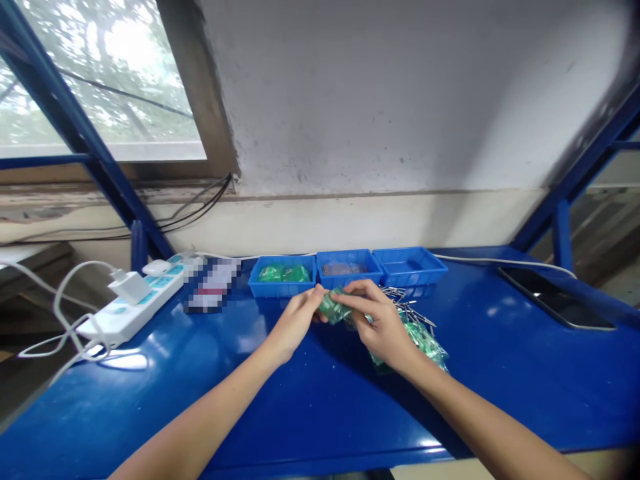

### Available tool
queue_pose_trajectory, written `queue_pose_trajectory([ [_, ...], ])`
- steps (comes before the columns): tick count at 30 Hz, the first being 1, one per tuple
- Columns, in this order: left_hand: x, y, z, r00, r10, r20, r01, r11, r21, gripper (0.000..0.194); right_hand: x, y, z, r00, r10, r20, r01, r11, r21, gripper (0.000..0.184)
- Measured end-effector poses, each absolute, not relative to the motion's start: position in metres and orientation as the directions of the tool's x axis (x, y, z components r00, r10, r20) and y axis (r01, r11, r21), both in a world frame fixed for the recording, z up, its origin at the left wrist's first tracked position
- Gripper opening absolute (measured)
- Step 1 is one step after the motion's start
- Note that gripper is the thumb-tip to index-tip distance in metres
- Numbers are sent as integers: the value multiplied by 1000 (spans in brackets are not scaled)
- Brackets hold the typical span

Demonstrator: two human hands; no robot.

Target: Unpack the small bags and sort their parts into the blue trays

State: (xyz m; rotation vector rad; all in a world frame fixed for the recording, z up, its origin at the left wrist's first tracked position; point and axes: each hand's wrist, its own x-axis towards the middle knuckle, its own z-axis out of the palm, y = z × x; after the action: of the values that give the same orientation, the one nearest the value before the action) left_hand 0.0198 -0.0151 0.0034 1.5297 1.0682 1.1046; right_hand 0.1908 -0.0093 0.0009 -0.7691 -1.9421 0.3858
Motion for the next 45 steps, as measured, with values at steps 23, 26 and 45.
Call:
queue_pose_trajectory([
  [23,-68,30,3,-224,809,543,935,21,354,38,201,-8,17,-291,822,490,579,559,-593,22],
  [26,-63,24,5,-190,833,519,965,60,255,42,211,1,16,-334,840,428,681,529,-506,23],
  [45,11,-13,9,281,781,558,666,-577,472,24,212,10,8,-317,854,413,684,507,-524,19],
])
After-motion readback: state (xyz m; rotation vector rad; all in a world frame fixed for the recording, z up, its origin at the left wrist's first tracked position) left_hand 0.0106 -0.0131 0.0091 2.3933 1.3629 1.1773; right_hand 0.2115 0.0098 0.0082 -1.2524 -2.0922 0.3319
